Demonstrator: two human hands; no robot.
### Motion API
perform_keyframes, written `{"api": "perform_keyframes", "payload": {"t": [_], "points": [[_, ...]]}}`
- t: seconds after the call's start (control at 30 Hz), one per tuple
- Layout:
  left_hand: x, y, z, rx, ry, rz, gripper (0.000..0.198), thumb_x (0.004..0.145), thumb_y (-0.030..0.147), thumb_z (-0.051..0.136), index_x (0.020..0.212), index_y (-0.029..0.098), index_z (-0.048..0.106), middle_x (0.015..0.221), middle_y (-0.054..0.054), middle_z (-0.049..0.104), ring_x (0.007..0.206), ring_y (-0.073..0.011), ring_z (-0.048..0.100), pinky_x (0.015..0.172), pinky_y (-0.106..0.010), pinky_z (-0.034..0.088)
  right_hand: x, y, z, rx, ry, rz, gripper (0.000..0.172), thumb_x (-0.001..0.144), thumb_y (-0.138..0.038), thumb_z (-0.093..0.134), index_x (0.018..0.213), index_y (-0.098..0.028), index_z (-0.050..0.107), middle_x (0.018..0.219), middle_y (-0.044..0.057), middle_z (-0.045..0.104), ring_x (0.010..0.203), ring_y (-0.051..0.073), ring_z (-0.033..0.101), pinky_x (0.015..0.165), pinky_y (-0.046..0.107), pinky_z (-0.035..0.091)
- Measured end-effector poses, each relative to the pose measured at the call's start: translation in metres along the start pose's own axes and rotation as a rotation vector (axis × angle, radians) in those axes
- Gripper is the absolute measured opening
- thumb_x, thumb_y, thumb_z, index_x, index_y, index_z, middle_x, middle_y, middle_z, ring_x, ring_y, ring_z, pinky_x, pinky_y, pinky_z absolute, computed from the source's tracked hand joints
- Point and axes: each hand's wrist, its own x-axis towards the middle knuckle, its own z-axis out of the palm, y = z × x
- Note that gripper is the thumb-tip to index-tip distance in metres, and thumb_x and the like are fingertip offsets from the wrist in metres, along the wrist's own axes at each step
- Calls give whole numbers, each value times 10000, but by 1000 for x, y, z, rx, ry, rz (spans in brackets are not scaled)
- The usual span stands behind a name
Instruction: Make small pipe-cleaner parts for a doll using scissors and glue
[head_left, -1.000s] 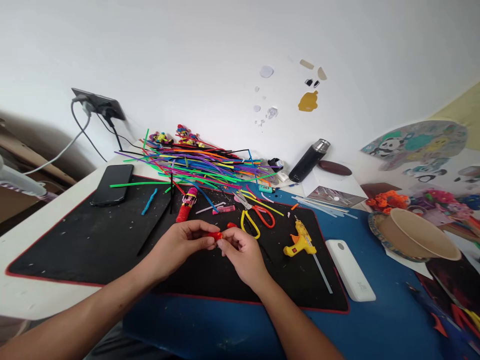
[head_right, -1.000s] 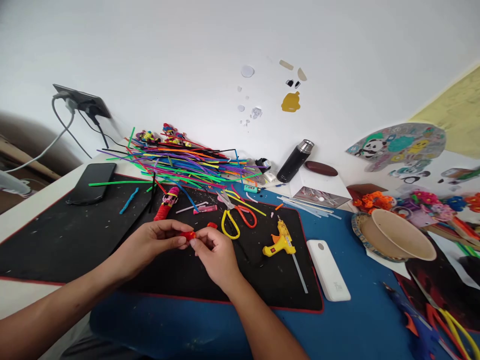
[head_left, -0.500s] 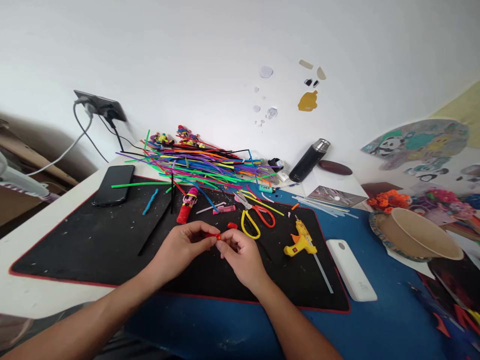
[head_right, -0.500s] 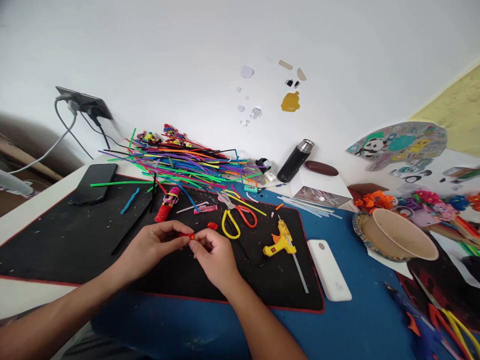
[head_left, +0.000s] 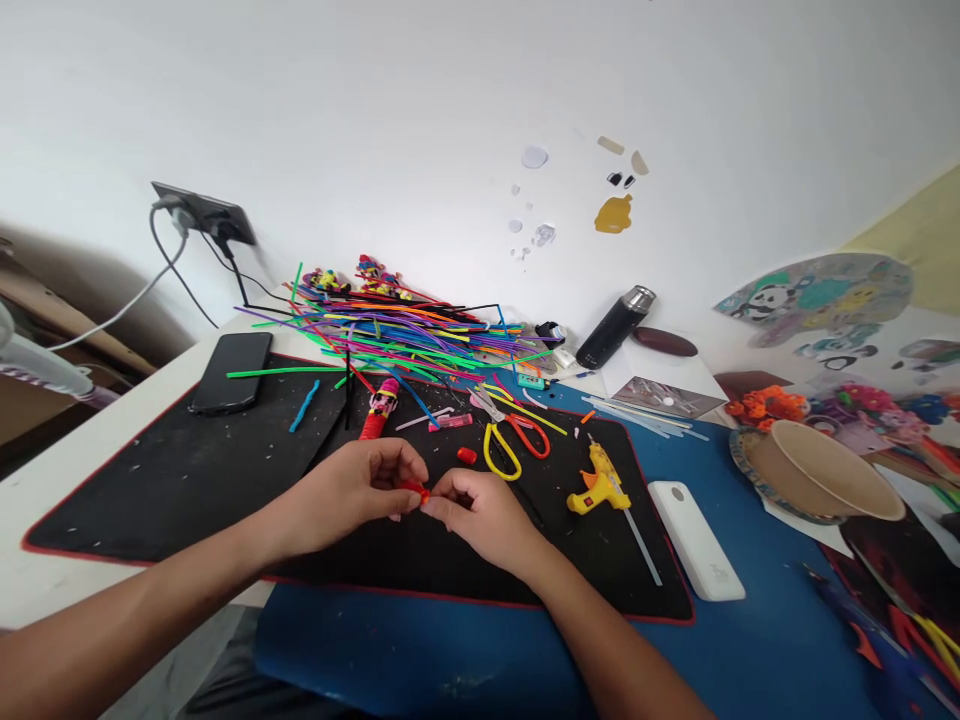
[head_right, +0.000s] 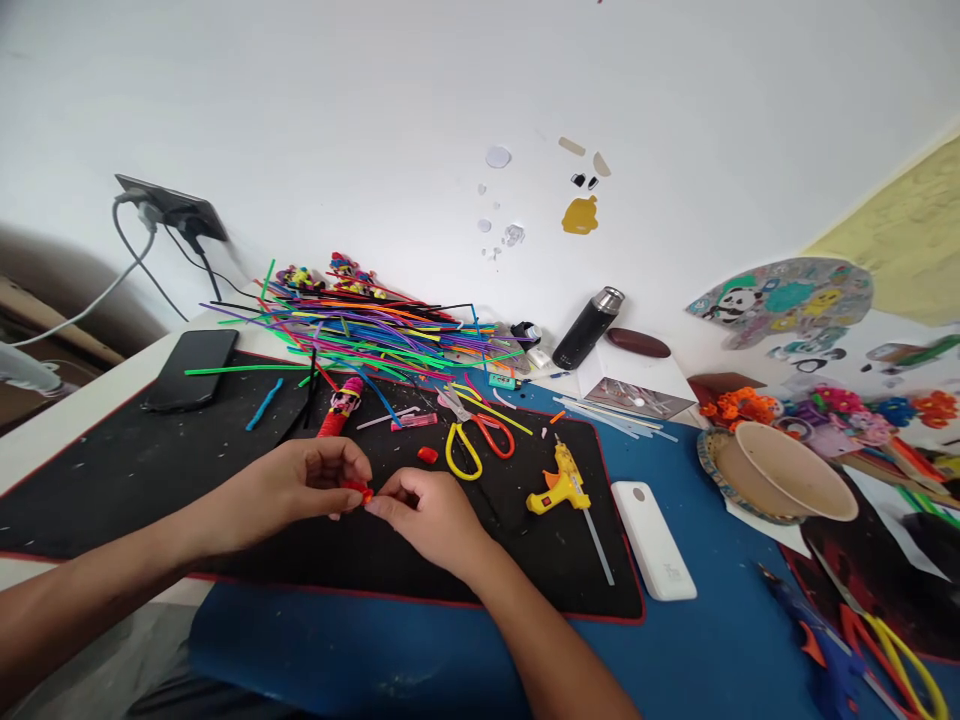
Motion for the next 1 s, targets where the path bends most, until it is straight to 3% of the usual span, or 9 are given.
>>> {"api": "perform_keyframes", "payload": {"t": [0.2, 0.43, 0.77, 1.0], "points": [[-1, -9, -7, 189, -59, 5, 140, 749, 279, 736, 858, 220, 672, 721, 12, 679, 663, -179, 619, 617, -255, 476, 11, -11, -7, -346, -76, -66, 114, 912, -297, 789, 822, -236, 754, 715, -36, 699, 655, 138, 614, 586, 245, 369], [2, -2, -18, 284, -93, -46, 204, 734, 316, 685, 903, 216, 632, 731, 33, 642, 674, -181, 606, 632, -273, 491, 24, -33, -17, -660, -132, -121, 77, 957, -317, 756, 943, -246, 784, 794, -6, 740, 735, 157, 644, 624, 261, 325], [12, -11, -25, 266, -106, -136, 257, 669, 288, 663, 908, 218, 599, 743, 19, 673, 650, -193, 637, 597, -283, 516, 38, -46, -13, -726, -140, -175, 80, 973, -285, 730, 931, -233, 774, 827, 7, 752, 760, 170, 651, 623, 264, 313], [22, -22, -27, 286, -60, -116, 217, 673, 311, 657, 866, 213, 674, 719, 11, 699, 616, -193, 655, 574, -273, 493, 38, -52, -10, -717, -152, -180, 87, 977, -275, 721, 925, -219, 763, 830, 14, 755, 747, 170, 650, 629, 269, 320]]}}
